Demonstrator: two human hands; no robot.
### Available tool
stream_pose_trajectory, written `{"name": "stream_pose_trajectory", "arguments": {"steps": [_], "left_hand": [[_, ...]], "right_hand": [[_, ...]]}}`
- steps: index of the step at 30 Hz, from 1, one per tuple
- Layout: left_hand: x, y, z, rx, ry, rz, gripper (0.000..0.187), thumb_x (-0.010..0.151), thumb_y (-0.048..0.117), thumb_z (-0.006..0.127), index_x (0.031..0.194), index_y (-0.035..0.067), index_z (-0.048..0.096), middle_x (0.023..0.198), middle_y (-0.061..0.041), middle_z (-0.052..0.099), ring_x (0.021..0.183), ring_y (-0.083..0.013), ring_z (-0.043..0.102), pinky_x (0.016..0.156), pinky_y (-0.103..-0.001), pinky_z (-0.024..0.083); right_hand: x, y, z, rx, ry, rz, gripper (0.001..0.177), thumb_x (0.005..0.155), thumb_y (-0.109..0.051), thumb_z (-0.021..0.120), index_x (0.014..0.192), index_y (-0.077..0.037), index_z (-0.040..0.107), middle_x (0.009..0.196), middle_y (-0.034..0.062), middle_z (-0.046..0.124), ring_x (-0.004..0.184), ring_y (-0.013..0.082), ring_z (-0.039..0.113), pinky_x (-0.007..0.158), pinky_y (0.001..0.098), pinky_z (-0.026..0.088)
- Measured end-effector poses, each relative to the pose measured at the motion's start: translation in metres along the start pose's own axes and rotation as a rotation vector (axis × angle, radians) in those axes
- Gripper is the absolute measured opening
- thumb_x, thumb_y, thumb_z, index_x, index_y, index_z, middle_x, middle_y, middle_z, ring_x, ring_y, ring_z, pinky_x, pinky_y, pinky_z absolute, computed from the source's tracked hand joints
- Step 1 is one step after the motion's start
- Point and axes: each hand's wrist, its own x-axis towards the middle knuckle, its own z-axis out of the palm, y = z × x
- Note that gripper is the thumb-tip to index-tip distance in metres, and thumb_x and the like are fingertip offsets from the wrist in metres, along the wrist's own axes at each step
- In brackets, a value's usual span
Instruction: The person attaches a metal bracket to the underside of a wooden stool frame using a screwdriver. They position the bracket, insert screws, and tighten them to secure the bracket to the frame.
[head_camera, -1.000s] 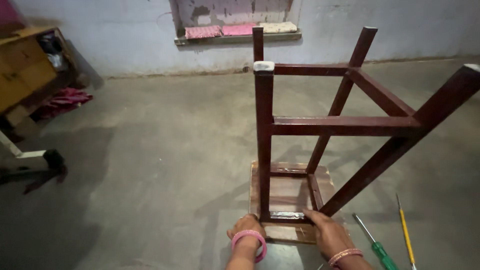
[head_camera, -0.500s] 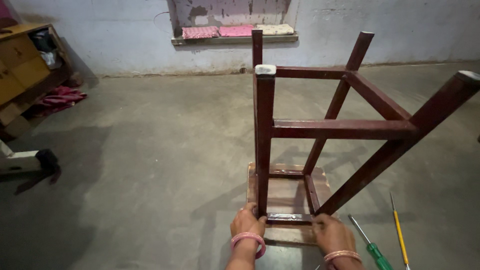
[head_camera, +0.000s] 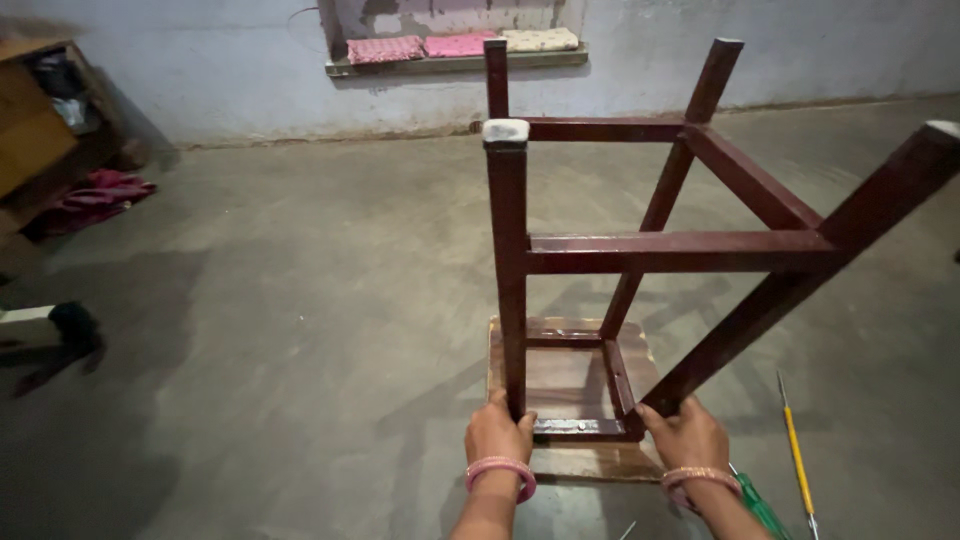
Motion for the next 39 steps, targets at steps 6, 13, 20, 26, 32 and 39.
{"name": "stream_pose_trajectory", "arguments": {"steps": [6,13,20,26,32,39], "left_hand": [[-0.006,0.012,-0.005,-0.027,-0.006,-0.031,0.037,0.083,0.026,0.081,0.117,0.015,0.071,0.105,-0.017,0.074,0.105,-0.0371,0.070,0.094,-0.046,0.055],[-0.007,0.015,-0.003,0.015,-0.016,-0.069,0.040,0.084,0.027,0.082,0.119,0.013,0.069,0.106,-0.019,0.073,0.106,-0.0389,0.069,0.094,-0.046,0.055],[-0.003,0.016,0.005,0.046,-0.026,-0.063,0.038,0.082,0.029,0.082,0.116,0.013,0.072,0.107,-0.019,0.073,0.107,-0.0394,0.069,0.095,-0.046,0.055],[-0.026,-0.010,0.020,0.130,-0.070,-0.123,0.038,0.087,0.041,0.077,0.111,0.012,0.073,0.112,-0.018,0.072,0.109,-0.0383,0.067,0.094,-0.047,0.054],[-0.029,-0.027,0.060,0.342,-0.189,0.265,0.026,0.097,0.022,0.061,0.117,0.008,0.070,0.118,-0.018,0.072,0.113,-0.0368,0.068,0.100,-0.045,0.051],[-0.019,-0.041,0.125,0.631,-0.134,0.529,0.065,0.101,0.018,0.045,0.160,0.003,0.023,0.169,-0.016,0.018,0.155,-0.0328,0.019,0.115,-0.050,0.027]], "right_hand": [[0.004,-0.003,-0.005,-0.051,-0.008,-0.020,0.044,0.078,-0.047,0.081,0.101,-0.010,0.077,0.088,0.0137,0.080,0.089,0.0337,0.077,0.083,0.0444,0.059],[0.004,-0.001,-0.007,-0.119,-0.004,-0.021,0.050,0.077,-0.049,0.084,0.100,-0.007,0.074,0.088,0.0167,0.080,0.090,0.0354,0.076,0.083,0.0447,0.059],[0.003,0.005,-0.011,0.000,-0.012,-0.015,0.042,0.075,-0.045,0.082,0.101,-0.012,0.076,0.090,0.0131,0.080,0.089,0.0337,0.077,0.081,0.0448,0.059],[-0.015,0.027,0.000,-0.116,-0.094,-0.011,0.037,0.081,-0.044,0.080,0.101,-0.014,0.077,0.097,0.0109,0.080,0.095,0.0321,0.075,0.085,0.0439,0.059],[-0.059,0.036,0.039,-0.364,-0.119,-0.498,0.036,0.089,-0.027,0.060,0.123,-0.021,0.067,0.129,0.0020,0.069,0.119,0.0229,0.066,0.106,0.0380,0.051],[-0.049,0.012,0.055,-0.631,-0.200,-0.661,0.061,0.089,-0.009,0.047,0.150,-0.009,0.043,0.154,0.0086,0.044,0.145,0.0243,0.038,0.115,0.0385,0.037]]}}
